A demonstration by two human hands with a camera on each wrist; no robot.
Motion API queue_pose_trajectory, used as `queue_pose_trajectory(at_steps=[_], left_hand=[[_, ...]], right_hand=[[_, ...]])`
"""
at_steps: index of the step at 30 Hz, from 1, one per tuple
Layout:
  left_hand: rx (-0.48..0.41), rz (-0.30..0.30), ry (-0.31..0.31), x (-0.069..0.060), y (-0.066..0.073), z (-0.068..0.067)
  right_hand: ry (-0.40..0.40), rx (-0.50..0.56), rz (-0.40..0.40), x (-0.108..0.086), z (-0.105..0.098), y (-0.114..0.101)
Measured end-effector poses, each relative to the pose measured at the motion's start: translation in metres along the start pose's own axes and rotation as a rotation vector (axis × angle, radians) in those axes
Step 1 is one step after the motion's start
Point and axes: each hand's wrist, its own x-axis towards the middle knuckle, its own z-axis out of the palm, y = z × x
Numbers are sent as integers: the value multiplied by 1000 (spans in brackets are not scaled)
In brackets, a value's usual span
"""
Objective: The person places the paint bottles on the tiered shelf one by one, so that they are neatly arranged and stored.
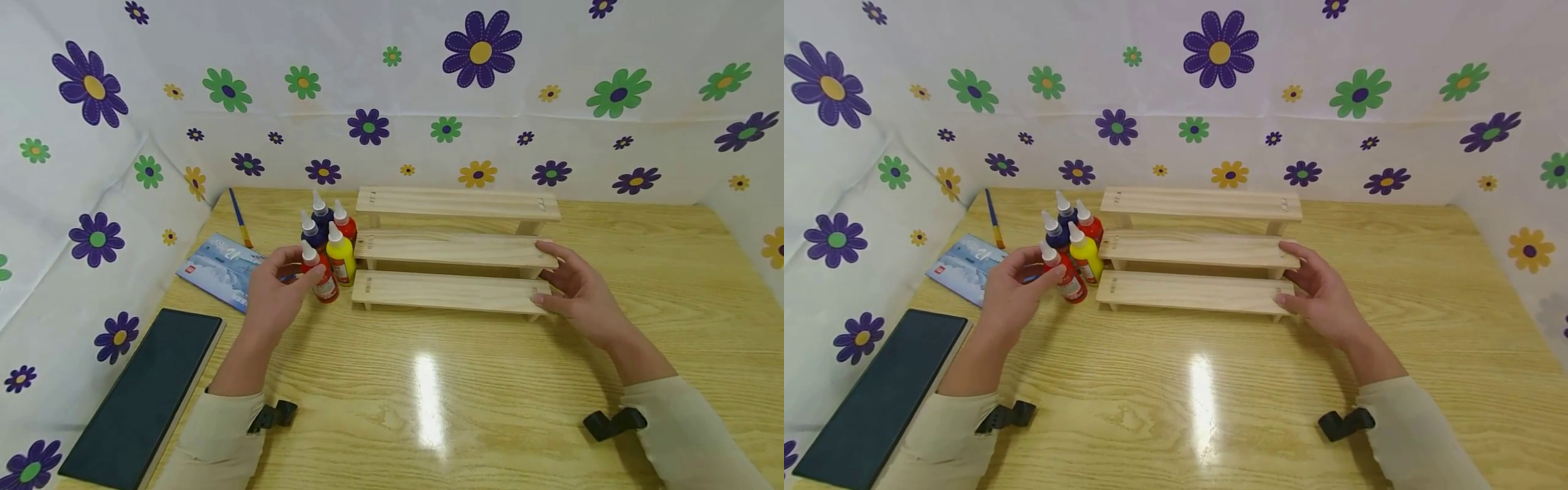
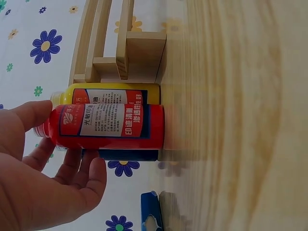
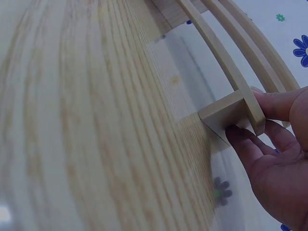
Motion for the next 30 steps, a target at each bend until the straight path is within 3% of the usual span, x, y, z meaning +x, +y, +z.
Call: queue_pose_trajectory(at_steps=[7, 16, 21, 30], left_hand=[[-10, 8, -7, 1, -2, 0], [3, -14, -75, 0, 2, -6], [12, 0, -92, 0, 9, -12], [73, -31, -78, -7, 25, -24]], right_hand=[[1, 2, 9, -1, -1, 1], [-1, 1, 6, -1, -1, 1], [-3, -6, 6, 0, 0, 0], [-5, 23, -1, 0, -1, 1]])
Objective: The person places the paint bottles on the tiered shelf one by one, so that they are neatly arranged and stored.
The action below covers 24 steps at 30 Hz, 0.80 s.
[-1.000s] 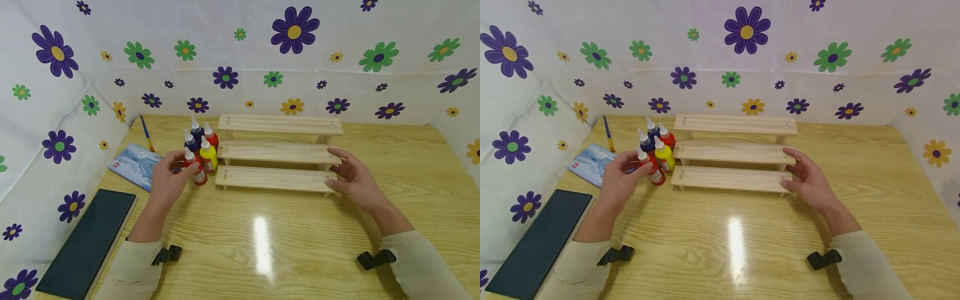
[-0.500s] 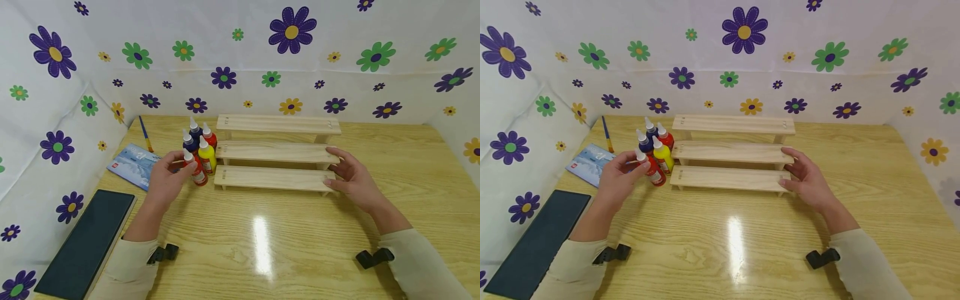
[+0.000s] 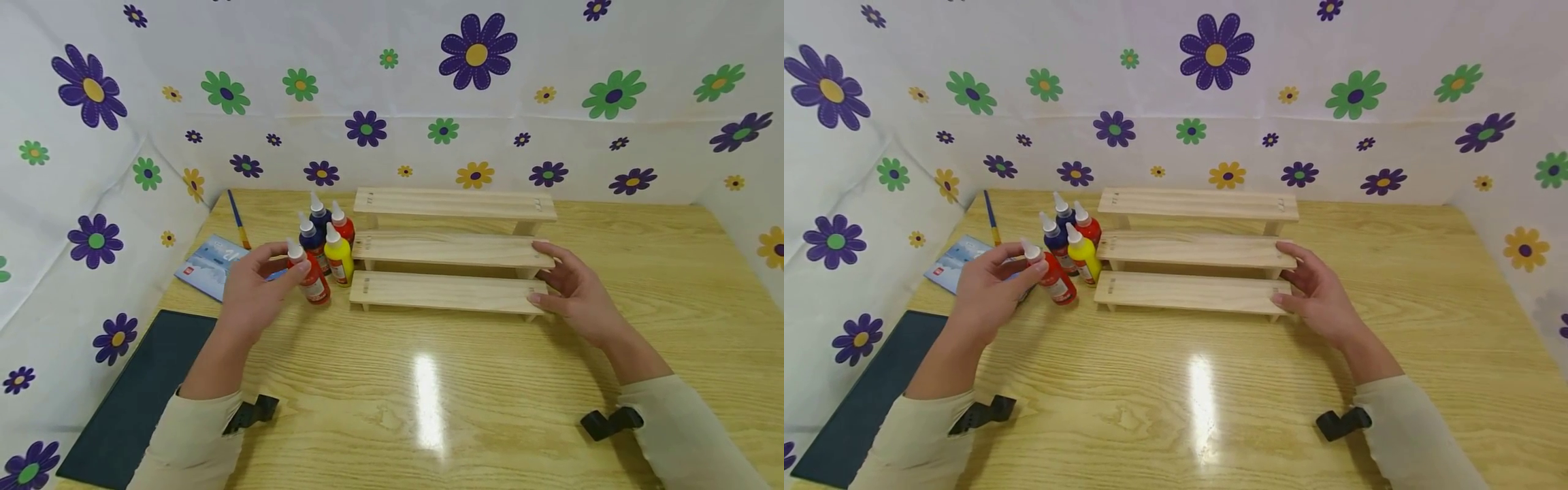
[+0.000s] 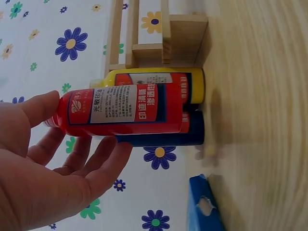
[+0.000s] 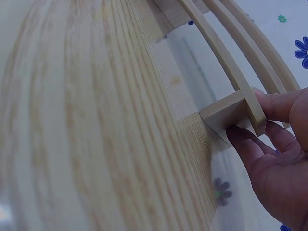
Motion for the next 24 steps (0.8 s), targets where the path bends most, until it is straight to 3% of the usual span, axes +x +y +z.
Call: queue_pose_trajectory(at_steps=[4, 13, 20, 24], left_hand=[[13, 27, 22, -4, 6, -4], [-19, 174, 93, -9, 21, -7], [-65, 249, 94, -8, 39, -9], [-58, 248, 83, -4, 50, -8]], right_hand=[[-1, -3, 2, -1, 0, -1], [3, -21, 20, 0, 1, 0], [4, -12, 16, -1, 1, -1], [7, -27, 19, -1, 0, -2]])
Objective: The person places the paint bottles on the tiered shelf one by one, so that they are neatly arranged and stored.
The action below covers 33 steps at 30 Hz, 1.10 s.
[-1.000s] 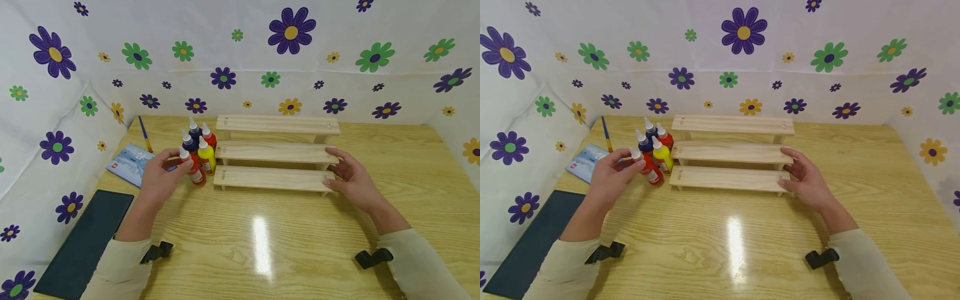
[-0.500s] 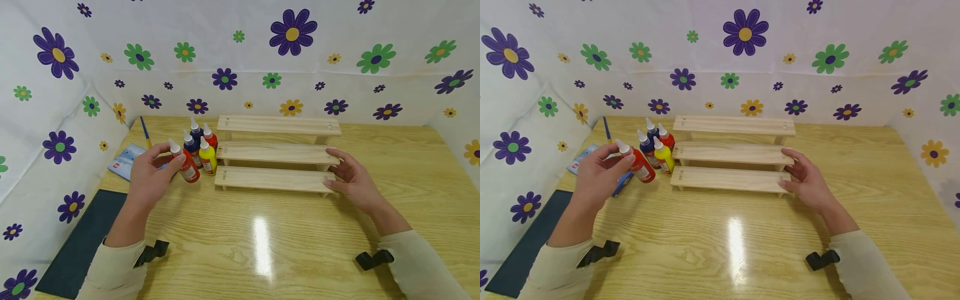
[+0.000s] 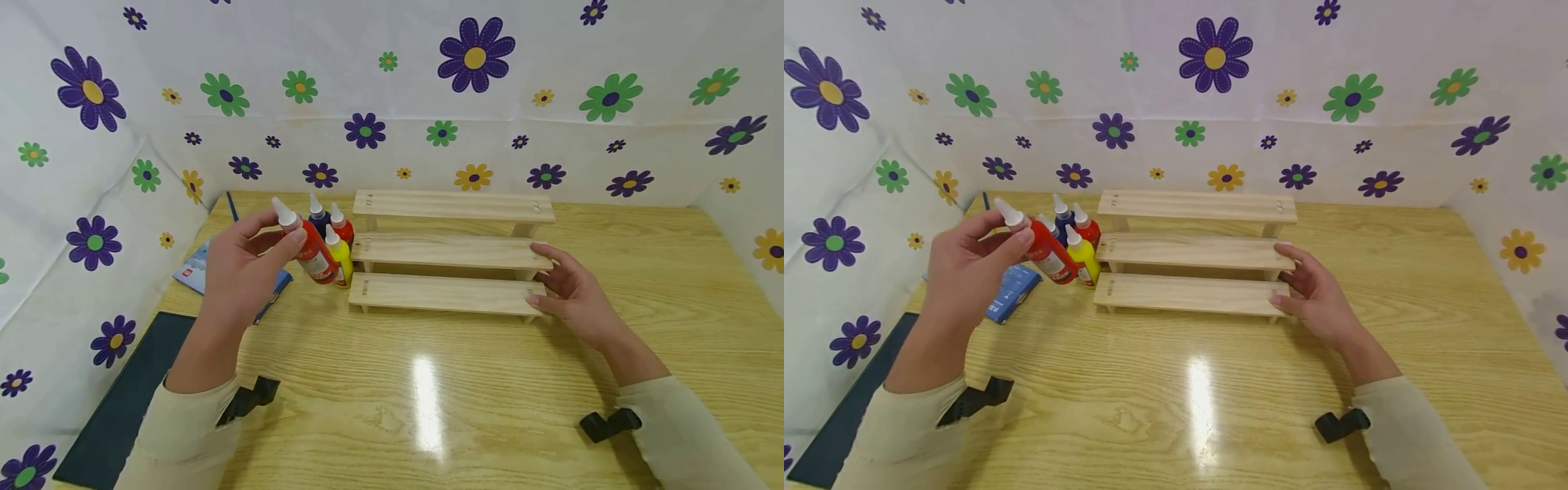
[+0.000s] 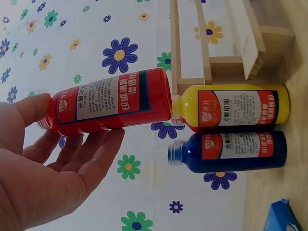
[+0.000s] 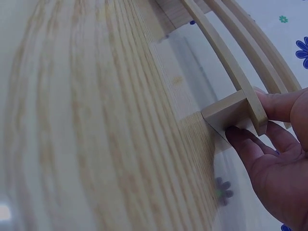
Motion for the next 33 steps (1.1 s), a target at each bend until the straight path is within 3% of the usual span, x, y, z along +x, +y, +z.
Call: queue_pose_trajectory(at_steps=[13, 22, 33], left_hand=[[-79, -13, -69, 28, 23, 19], [-160, 52, -148, 51, 45, 34], [-191, -9, -180, 87, 59, 54]], right_hand=[[-1, -6, -6, 2, -1, 2], [9, 8, -10, 2, -3, 3], [7, 1, -6, 0, -2, 5]])
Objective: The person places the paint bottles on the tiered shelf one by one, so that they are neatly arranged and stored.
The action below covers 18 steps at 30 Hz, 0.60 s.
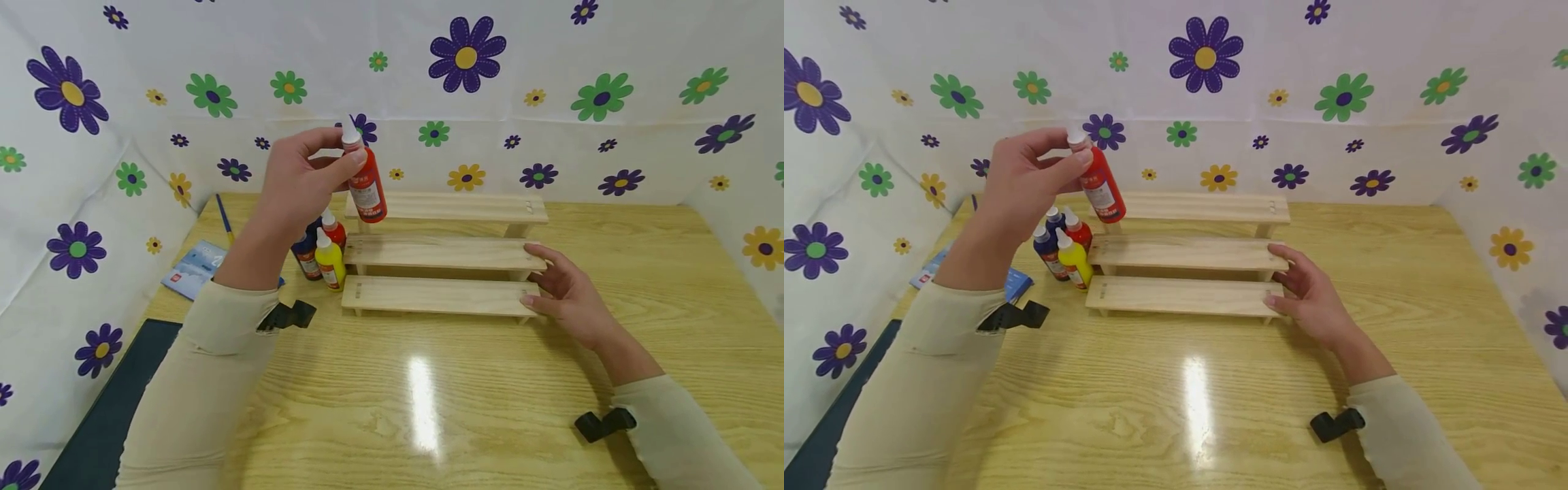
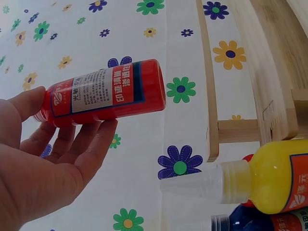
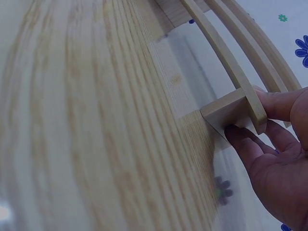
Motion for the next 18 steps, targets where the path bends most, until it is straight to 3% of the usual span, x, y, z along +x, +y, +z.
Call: queue_pose_trajectory(at_steps=[4, 12, 18], left_hand=[[-6, 1, -18, 10, -4, 4], [74, -20, -46, 34, -12, 12], [90, -45, -52, 44, -18, 18]], right_hand=[[-1, -11, 5, 0, 0, 0], [-4, -23, 1, 0, 0, 0], [-9, -12, -10, 0, -1, 0]])
